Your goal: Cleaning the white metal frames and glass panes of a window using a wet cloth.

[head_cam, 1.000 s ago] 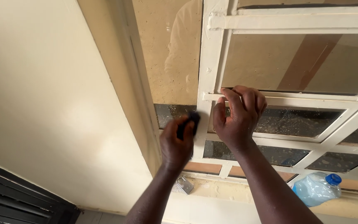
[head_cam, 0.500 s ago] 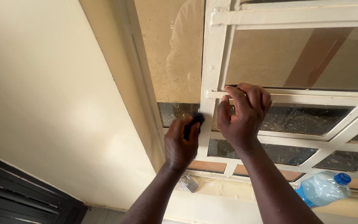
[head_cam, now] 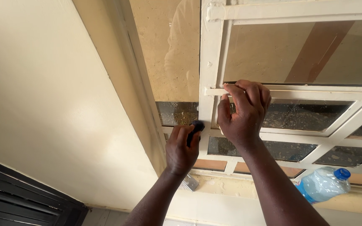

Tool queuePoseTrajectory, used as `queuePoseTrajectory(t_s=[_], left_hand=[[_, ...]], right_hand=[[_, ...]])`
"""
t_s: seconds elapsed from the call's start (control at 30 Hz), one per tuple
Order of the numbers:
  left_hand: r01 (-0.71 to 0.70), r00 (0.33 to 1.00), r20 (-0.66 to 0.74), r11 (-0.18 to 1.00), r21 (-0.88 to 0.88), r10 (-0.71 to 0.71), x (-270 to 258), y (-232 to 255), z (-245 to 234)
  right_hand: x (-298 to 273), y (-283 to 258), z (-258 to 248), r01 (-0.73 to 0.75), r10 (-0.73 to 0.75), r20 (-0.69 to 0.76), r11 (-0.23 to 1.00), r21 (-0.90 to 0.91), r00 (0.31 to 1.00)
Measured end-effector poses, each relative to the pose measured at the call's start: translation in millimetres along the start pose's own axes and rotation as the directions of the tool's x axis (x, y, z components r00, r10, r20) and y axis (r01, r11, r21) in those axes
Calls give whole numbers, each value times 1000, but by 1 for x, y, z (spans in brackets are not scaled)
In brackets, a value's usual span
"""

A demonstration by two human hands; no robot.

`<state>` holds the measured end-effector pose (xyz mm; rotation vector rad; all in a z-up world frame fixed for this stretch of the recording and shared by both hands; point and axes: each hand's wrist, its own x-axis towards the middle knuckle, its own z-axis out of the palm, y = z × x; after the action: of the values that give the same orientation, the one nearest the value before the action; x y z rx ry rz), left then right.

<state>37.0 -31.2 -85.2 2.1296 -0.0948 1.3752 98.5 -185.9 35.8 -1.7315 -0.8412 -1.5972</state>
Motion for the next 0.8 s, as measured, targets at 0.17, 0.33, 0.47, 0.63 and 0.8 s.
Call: queuePoseTrajectory(t_s=[0.17, 0.33, 0.47, 0.63, 0.8], left_hand=[[-43, 994, -98, 999, -24, 41, 38, -8, 2], [-150, 964, -218, 988, 36, 154, 78, 1, -16], [-96, 988, -119, 995, 42, 100, 43, -2, -10], [-54, 998, -3, 993, 105, 55, 16, -14, -12], [-62, 977, -194, 987, 146, 90, 67, -20, -23]], right_hand=[[-1, 1, 0, 10, -10, -3, 1000, -8, 1000], [-1, 1, -2, 18, -18, 17, 1000, -11, 1000], [-3, 5, -1, 9, -10, 19, 1000, 20, 1000], [-3, 5, -1, 11, -11, 8, 1000, 17, 1000], [-2, 4, -1, 1, -2, 22, 1000, 31, 1000]])
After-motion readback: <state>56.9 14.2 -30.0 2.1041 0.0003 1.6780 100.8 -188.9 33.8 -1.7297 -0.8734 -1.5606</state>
